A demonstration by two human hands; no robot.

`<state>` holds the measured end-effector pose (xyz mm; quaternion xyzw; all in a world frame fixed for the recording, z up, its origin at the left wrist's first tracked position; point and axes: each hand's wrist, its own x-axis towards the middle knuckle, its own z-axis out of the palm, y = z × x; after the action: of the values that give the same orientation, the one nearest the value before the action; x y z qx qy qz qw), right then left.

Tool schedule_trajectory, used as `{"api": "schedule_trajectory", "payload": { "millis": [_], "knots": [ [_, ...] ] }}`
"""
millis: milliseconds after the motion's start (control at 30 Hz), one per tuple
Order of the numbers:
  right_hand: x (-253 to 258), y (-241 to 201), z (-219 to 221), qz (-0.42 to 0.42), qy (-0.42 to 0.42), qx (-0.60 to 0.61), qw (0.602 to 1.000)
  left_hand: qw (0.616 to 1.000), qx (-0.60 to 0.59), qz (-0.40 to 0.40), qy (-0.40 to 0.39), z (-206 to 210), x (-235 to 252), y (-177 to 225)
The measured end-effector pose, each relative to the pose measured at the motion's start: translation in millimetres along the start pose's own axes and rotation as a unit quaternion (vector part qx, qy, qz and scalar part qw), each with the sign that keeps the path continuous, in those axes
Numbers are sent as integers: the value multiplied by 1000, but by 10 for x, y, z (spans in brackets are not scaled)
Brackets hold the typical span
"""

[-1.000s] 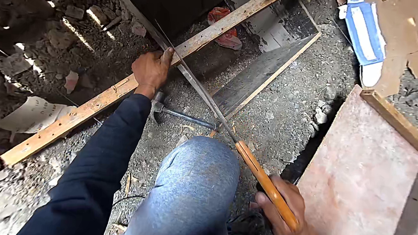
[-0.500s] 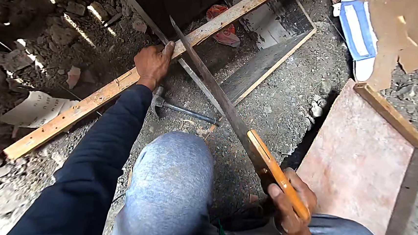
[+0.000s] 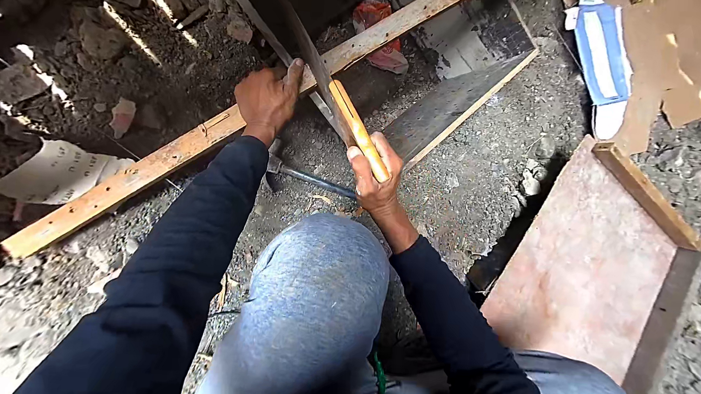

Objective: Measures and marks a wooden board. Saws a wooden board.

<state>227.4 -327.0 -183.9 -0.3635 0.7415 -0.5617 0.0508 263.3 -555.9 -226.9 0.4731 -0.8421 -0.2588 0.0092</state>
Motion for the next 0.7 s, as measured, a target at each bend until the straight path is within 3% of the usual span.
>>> {"api": "schedule_trajectory", "payload": {
  "millis": [300, 467, 567, 700],
  "knots": [
    [-300, -231, -431, 15, -65, -78, 995, 1000, 20, 3, 24, 47, 4, 22],
    [-984, -734, -1265, 69, -129, -159, 976, 999, 49, 7, 11, 49, 17, 41],
    [-1371, -966, -1678, 74, -119, -184, 973, 998, 62, 3, -1, 43, 16, 65],
    [-1297, -1068, -1637, 66, -125, -171, 975, 997, 61, 23, 36, 101, 23, 27]
  ]
}}
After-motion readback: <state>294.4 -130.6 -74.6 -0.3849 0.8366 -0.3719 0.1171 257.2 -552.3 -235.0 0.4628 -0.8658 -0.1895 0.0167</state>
